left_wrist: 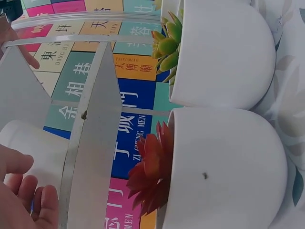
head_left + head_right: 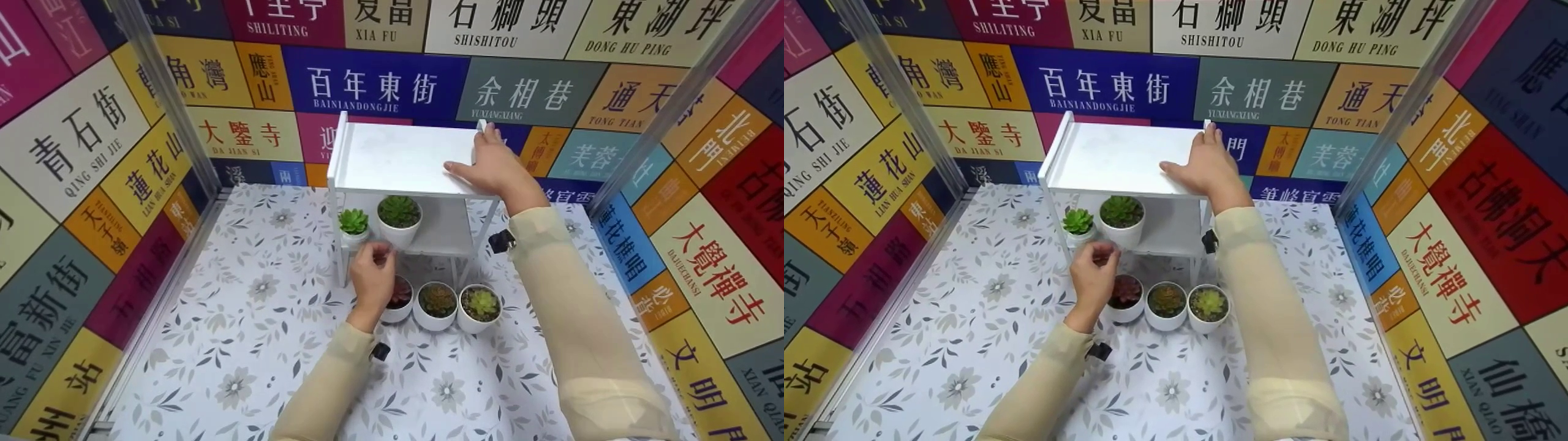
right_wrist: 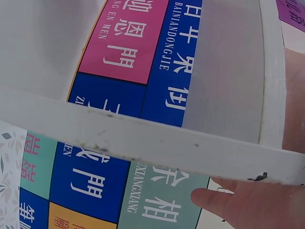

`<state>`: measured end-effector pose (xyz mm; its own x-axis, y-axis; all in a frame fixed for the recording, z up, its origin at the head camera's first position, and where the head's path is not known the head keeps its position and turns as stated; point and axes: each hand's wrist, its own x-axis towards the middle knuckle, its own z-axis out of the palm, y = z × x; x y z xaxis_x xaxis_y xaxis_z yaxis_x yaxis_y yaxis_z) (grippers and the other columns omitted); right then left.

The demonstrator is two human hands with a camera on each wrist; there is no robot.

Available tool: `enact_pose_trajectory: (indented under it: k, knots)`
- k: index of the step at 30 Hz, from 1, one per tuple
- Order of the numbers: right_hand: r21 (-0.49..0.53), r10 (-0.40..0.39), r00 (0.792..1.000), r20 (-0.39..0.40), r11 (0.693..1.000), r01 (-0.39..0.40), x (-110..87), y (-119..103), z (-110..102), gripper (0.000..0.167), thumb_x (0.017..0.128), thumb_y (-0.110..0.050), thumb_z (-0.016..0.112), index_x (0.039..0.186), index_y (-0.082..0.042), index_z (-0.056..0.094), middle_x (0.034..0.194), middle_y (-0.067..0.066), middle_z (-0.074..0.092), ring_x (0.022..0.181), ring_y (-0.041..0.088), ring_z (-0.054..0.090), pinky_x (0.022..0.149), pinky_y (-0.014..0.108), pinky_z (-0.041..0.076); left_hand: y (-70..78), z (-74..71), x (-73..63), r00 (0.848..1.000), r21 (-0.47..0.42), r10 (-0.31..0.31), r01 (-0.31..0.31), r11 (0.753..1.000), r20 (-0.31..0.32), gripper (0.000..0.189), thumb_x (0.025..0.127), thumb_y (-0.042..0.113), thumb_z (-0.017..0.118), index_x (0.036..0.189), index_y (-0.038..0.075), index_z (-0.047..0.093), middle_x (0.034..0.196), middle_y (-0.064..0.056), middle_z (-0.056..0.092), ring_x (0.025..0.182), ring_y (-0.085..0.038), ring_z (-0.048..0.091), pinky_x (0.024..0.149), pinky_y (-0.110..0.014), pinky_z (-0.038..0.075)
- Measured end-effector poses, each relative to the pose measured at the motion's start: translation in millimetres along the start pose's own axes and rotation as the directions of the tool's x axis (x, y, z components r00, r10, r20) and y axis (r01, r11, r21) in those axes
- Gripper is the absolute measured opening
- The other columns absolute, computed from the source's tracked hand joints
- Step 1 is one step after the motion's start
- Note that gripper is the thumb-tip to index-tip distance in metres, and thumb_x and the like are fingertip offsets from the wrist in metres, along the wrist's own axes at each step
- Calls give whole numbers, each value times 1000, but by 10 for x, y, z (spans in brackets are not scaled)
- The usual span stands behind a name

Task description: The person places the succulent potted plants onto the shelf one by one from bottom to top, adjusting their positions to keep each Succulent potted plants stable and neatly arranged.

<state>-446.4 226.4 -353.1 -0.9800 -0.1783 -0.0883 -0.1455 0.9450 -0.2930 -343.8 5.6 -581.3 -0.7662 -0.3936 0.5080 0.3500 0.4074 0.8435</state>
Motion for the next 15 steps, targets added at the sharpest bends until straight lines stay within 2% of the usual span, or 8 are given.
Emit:
enact_pose_trajectory:
  k: [4,11,15]
  knots:
    - [12,4,1000,2,1000,-4,-3,3,8,116,96,-77,48,168,2,3,176,16,-20,166,36,-12,135,55,0,-20,-29,-41,1000,-34,14,-13,999,28,6,88,3,79,89,6,74,88,-9,73,80,-23,72,75,-32,63]
    - [9,2,1000,1,1000,-2,0,14,12,116,96,-77,48,168,2,2,176,16,-20,166,36,-12,135,56,0,-46,-91,-107,994,-58,57,-52,997,89,9,84,-2,77,91,4,75,89,-10,73,84,-27,72,78,-41,63]
    - [5,-4,1000,-1,1000,4,8,16,14,116,96,-78,47,168,2,3,175,17,-19,166,36,-12,135,56,0,-62,-134,-130,991,-76,86,-78,994,105,10,83,-3,75,90,4,74,89,-9,72,84,-27,70,78,-40,60]
